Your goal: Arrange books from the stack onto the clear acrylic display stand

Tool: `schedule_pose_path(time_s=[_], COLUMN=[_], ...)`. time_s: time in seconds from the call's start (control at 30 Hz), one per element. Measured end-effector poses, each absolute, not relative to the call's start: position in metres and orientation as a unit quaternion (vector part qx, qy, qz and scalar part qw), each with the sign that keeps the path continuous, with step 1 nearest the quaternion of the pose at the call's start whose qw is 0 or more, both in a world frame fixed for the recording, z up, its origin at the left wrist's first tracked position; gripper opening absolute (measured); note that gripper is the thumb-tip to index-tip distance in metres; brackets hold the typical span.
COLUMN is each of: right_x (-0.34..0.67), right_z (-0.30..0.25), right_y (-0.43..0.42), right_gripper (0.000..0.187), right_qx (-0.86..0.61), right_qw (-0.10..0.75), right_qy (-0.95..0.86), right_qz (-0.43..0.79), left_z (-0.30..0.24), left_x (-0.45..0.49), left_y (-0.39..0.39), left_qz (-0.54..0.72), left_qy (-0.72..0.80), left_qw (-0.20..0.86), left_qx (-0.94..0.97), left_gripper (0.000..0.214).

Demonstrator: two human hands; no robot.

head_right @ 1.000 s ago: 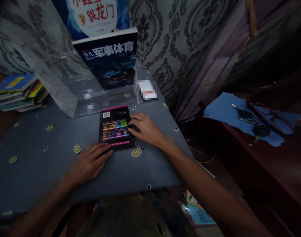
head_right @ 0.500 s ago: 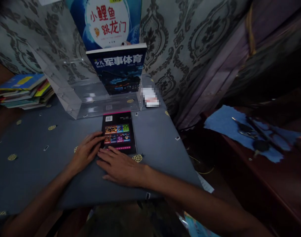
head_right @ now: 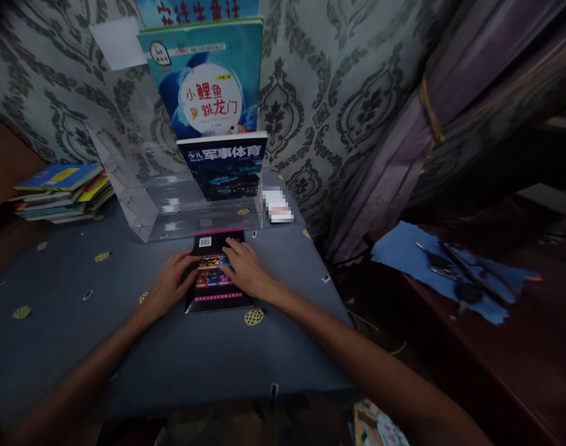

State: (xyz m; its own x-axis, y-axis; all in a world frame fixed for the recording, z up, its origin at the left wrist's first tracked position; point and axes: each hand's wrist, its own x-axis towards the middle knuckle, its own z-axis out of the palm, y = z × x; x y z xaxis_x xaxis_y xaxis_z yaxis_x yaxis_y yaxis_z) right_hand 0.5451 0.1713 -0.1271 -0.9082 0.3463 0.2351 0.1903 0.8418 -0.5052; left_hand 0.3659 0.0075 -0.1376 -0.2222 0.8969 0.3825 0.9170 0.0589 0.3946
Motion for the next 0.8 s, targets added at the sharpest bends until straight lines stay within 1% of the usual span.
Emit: schedule_pose_path(time_s=[0.17,0.27,0.33,0.43,0.53,0.6,0.7,0.8], right_x=[0.529,0.529,0.53,0.531,0.531,0.532,0.534,0.537], right_z=[-0.13,-0.131,-0.131,-0.133,-0.134,-0.134,-0.132,-0.13], right_y=[0.192,0.192,0.189,0.186,0.185,0.185,0.183,0.181], right_gripper=[0.047,0.046,0.046,0.046,0.045,0.045,0.045,0.045], right_qx=[-0.207,-0.215,-0.225,-0.236,-0.234,-0.234,-0.245,-0.259], right_qw=[0.167,0.171,0.171,0.175,0.187,0.188,0.186,0.193], right_qy=[-0.941,-0.94,-0.939,-0.937,-0.936,-0.935,-0.932,-0.925], right_qz=[0.208,0.201,0.195,0.187,0.186,0.187,0.193,0.202], left_z=[-0.145,-0.147,-0.145,-0.138,-0.132,-0.13,-0.13,-0.127], left_x=[0.36,0.359,0.359,0.358,0.357,0.357,0.358,0.361], left_y=[0.036,0.044,0.046,0.048,0.05,0.05,0.05,0.047], left_qz=[-0.301,-0.339,-0.381,-0.473,-0.584,-0.64,-0.672,-0.656], left_qy=[-0.737,-0.739,-0.734,-0.709,-0.648,-0.621,-0.626,-0.614], left_qw=[0.022,0.008,-0.02,-0.116,-0.227,-0.267,-0.305,-0.384], left_qx=[-0.605,-0.583,-0.562,-0.51,-0.433,-0.365,-0.252,-0.211], left_gripper=[0.026,0.026,0.026,0.029,0.034,0.042,0.056,0.057])
